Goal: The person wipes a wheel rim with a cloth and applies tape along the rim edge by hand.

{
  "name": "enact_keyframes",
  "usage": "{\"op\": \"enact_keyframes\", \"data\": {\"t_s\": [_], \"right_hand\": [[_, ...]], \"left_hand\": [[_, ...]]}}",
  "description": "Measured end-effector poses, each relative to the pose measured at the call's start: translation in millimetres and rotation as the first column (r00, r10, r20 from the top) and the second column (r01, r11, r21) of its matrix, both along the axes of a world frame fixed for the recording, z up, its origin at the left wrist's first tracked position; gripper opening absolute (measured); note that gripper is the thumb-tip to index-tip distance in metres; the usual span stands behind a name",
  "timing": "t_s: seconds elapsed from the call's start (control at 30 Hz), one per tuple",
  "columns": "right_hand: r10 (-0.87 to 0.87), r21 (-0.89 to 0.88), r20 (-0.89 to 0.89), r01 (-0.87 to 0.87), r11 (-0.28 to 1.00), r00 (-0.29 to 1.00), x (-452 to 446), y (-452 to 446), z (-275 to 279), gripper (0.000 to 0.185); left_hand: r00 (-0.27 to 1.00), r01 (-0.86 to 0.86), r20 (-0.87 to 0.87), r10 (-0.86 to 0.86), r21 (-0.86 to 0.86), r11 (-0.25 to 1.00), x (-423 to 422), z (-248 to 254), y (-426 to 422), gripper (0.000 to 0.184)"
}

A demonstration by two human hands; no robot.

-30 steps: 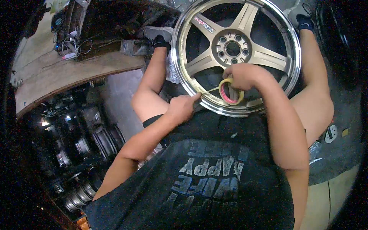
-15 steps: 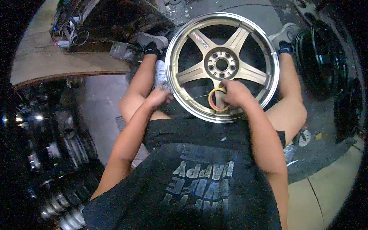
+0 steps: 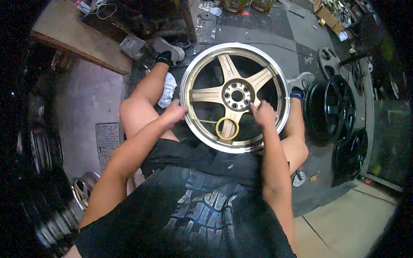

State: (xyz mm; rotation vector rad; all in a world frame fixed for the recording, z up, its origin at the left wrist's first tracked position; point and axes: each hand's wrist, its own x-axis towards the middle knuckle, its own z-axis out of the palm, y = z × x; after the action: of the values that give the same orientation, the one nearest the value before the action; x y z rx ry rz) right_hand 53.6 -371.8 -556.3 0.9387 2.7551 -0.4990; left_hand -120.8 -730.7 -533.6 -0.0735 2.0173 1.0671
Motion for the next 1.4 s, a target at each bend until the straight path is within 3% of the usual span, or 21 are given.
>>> {"op": "enact_keyframes", "data": {"t_s": [0.1, 0.2, 0.23, 0.27, 0.3, 0.33, 0.37, 0.4, 0.43, 0.47, 0.53, 0.67, 0.77, 0.83, 0.87, 0.93, 1.0, 1.13, 1.2, 1.23, 1.4], "right_hand": [[-0.090, -0.102, 0.078, 0.098, 0.990, 0.993, 14.0, -27.6, 2.9, 0.077], [-0.152, -0.228, 0.113, 0.174, 0.958, 0.982, 21.0, -52.3, 11.0, 0.078], [-0.081, -0.043, -0.083, 0.078, 0.996, 0.993, 26.2, -68.9, 18.0, 0.077], [0.023, 0.157, -0.263, 0.019, 0.987, 0.965, 27.3, -84.7, 31.6, 0.076], [0.141, 0.192, -0.384, -0.070, 0.979, 0.912, 17.6, -89.2, 43.6, 0.069], [0.131, 0.175, -0.394, -0.066, 0.982, 0.910, 7.9, -93.8, 50.1, 0.069], [0.086, -0.058, -0.356, -0.114, 0.992, 0.931, -0.7, -99.6, 54.5, 0.067], [0.052, -0.291, -0.308, -0.146, 0.945, 0.950, -6.4, -108.0, 62.0, 0.065], [0.074, -0.271, -0.227, -0.135, 0.953, 0.971, -13.0, -118.7, 70.3, 0.064], [0.131, -0.279, -0.055, -0.141, 0.950, 0.990, -19.4, -123.9, 75.4, 0.059], [0.180, -0.255, -0.073, -0.192, 0.948, 0.981, -17.6, -131.2, 67.6, 0.048], [0.235, -0.285, -0.161, -0.273, 0.919, 0.959, -26.8, -124.1, 54.2, 0.033], [0.120, -0.435, -0.276, -0.235, 0.869, 0.954, -28.1, -118.0, 59.9, 0.035], [-0.153, -0.643, -0.385, -0.145, 0.752, 0.910, -28.7, -117.5, 61.0, 0.033], [-0.168, -0.656, -0.383, -0.139, 0.742, 0.908, -24.0, -113.5, 70.0, 0.033], [0.163, -0.647, -0.245, -0.286, 0.707, 0.956, -6.1, -97.1, 102.7, 0.038], [0.651, -0.629, -0.018, -0.515, 0.583, 0.759, 31.1, -78.7, 130.5, 0.046], [0.471, -0.730, -0.122, -0.400, 0.554, 0.874, 70.8, -69.5, 136.3, 0.050], [0.370, -0.679, -0.195, -0.397, 0.617, 0.908, 73.1, -62.3, 119.5, 0.043], [0.310, -0.677, -0.249, -0.394, 0.622, 0.918, 73.3, -58.6, 119.8, 0.043], [0.089, -0.729, -0.320, -0.305, 0.613, 0.943, 57.6, -30.0, 125.6, 0.041]], "left_hand": [[0.914, -0.063, -0.400, 0.072, 0.036, 0.997, -32.5, -22.9, 8.0, 0.050], [0.890, -0.127, -0.415, 0.191, 0.178, 0.976, -63.8, -18.3, 18.1, 0.049], [0.887, -0.128, -0.421, 0.187, 0.166, 0.978, -65.0, -8.0, 15.6, 0.049], [0.831, 0.010, -0.553, 0.060, 0.123, 0.992, -60.5, 27.0, 16.4, 0.050], [0.745, 0.142, -0.664, -0.070, 0.056, 0.988, -59.2, 53.0, 18.6, 0.052], [0.740, 0.145, -0.667, -0.084, 0.036, 0.989, -59.4, 65.1, 19.9, 0.052], [0.670, 0.264, -0.678, -0.303, -0.164, 0.950, -58.4, 73.5, 20.3, 0.053], [0.575, 0.364, -0.638, -0.512, -0.361, 0.859, -54.2, 77.0, 19.3, 0.054], [0.448, 0.412, -0.590, -0.671, -0.530, 0.741, -49.6, 70.4, 16.4, 0.055], [0.440, 0.412, -0.581, -0.685, -0.547, 0.729, -43.4, 69.1, 15.9, 0.055], [0.286, 0.508, -0.339, -0.896, -0.739, 0.442, -34.2, 67.2, 16.1, 0.052], [0.120, 0.505, -0.296, -0.948, -0.804, 0.315, -43.9, 57.4, 15.9, 0.043], [0.085, 0.494, -0.265, -0.960, -0.826, 0.272, -43.9, 53.9, 22.6, 0.038], [0.074, 0.500, -0.233, -0.970, -0.832, 0.238, -46.0, 55.1, 27.4, 0.038], [0.078, 0.511, -0.192, -0.978, -0.835, 0.204, -45.7, 58.5, 31.3, 0.039], [0.073, 0.519, -0.132, -0.989, -0.841, 0.151, -48.0, 61.2, 34.9, 0.039], [0.064, 0.541, -0.184, -0.981, -0.819, 0.189, -49.2, 61.2, 32.0, 0.043], [0.023, 0.572, -0.182, -0.983, -0.804, 0.162, -55.1, 53.5, 32.0, 0.050], [0.199, 0.596, -0.055, -0.979, -0.786, 0.165, -63.9, 61.9, 49.7, 0.060], [0.201, 0.595, -0.037, -0.979, -0.789, 0.152, -77.2, 54.3, 46.9, 0.066], [0.052, 0.572, 0.076, -0.996, -0.819, -0.033, -85.6, 73.9, 64.9, 0.072]]}}
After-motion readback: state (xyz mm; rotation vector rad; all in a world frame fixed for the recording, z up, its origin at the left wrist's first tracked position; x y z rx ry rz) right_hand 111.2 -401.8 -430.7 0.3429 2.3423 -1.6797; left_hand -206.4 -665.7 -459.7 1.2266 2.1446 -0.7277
